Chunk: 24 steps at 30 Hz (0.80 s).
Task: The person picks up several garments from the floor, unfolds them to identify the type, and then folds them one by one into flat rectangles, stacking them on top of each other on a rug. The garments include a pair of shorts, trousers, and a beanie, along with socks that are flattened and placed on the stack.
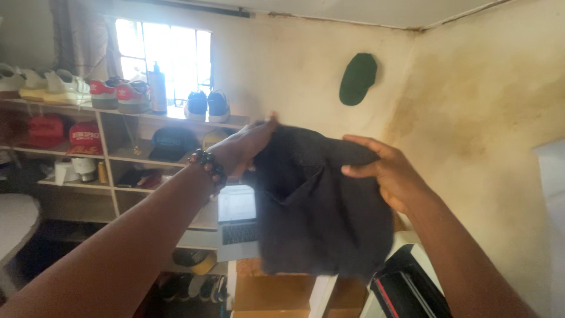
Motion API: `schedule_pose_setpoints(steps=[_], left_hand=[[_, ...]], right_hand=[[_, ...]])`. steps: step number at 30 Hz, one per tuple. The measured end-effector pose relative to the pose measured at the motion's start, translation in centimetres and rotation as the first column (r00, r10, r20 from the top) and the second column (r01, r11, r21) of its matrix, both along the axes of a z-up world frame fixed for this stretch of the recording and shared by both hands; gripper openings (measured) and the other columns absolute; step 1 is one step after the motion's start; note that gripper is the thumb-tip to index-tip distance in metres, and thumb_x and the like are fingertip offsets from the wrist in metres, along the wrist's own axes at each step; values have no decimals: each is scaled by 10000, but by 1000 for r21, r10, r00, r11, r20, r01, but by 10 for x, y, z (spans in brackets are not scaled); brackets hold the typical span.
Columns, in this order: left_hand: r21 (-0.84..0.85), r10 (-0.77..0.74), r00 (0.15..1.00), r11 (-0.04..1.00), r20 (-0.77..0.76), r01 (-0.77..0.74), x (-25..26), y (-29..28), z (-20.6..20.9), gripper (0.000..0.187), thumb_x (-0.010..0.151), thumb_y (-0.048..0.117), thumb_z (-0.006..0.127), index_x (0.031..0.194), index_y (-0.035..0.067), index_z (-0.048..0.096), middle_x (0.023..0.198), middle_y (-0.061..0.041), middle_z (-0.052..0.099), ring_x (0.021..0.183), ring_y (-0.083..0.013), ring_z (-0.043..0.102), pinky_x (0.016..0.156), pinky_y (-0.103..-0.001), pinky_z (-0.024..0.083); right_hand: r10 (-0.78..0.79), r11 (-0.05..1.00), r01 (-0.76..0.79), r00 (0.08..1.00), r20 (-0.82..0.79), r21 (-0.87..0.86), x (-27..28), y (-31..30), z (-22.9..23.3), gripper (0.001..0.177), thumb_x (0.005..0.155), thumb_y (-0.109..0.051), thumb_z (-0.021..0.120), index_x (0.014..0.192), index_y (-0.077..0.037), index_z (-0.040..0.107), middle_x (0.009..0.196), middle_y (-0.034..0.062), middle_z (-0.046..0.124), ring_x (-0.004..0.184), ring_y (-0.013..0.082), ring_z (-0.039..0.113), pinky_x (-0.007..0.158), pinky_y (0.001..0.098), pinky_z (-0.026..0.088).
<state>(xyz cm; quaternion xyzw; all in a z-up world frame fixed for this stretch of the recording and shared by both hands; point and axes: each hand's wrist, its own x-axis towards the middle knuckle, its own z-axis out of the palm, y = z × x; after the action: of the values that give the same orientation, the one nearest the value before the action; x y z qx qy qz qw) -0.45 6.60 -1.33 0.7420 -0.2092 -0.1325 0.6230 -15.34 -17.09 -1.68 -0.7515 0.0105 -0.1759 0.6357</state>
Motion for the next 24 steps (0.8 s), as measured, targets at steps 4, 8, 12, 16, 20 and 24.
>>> schedule_pose_setpoints(steps=[4, 8, 12, 16, 20, 24], left_hand=[[45, -307, 942, 952, 135, 304, -32, 17, 1, 987, 658, 536, 806, 1425, 10, 477, 1459, -235, 590, 1379, -360, 548, 1109, -473, 473], [547, -107, 898, 822, 426, -161, -37, 16, 7, 1157, 664, 519, 934, 1474, -57, 341, 1441, -312, 494, 1244, -417, 583, 995, -492, 558], [408, -99, 648, 844, 755, -347, -30, 23, -1, 801, 611, 441, 978, 1204, 4, 665, 1239, -217, 667, 1100, -310, 630, 952, -417, 541], [359, 25, 729, 859, 684, -366, -27, 25, 7, 445, 737, 369, 873, 1070, 82, 803, 1057, -134, 819, 905, -219, 753, 901, -351, 577], [-382, 102, 871, 918, 480, 103, -18, 13, 9, 351, 750, 180, 854, 1055, 32, 763, 1047, -71, 802, 953, -154, 750, 901, -311, 585], [-428, 132, 832, 893, 539, 136, -1, 7, 12, 448, 794, 279, 826, 1124, -15, 755, 1131, -129, 791, 1046, -213, 727, 941, -348, 563]], right_hand=[[43, 997, -39, 996, 76, -62, 11, -11, 0, 686, 711, 0, 788, 1378, -19, 631, 1265, 192, 718, 1136, 266, 707, 994, 325, 563], [-105, 870, 147, 988, 115, -470, 11, -2, 5, 631, 725, -152, 857, 1314, -56, 652, 1171, 98, 753, 1102, 201, 712, 957, 314, 535], [-321, 618, 314, 938, 133, -721, 7, 7, 11, 419, 823, -388, 837, 1073, -62, 759, 999, 96, 786, 960, 198, 733, 911, 371, 552], [-183, 720, 267, 963, 196, -640, 16, -13, 8, 447, 835, -371, 831, 1029, 24, 752, 992, 209, 734, 923, 301, 666, 844, 450, 538], [-30, 998, 18, 984, 175, 67, 28, -17, -8, 622, 759, -344, 811, 1278, -73, 601, 1226, 118, 706, 1145, 229, 672, 991, 398, 518], [-143, 985, 144, 990, 17, -95, 32, -5, -14, 736, 722, -229, 838, 1394, -114, 560, 1345, 84, 682, 1260, 207, 563, 1054, 405, 371]])
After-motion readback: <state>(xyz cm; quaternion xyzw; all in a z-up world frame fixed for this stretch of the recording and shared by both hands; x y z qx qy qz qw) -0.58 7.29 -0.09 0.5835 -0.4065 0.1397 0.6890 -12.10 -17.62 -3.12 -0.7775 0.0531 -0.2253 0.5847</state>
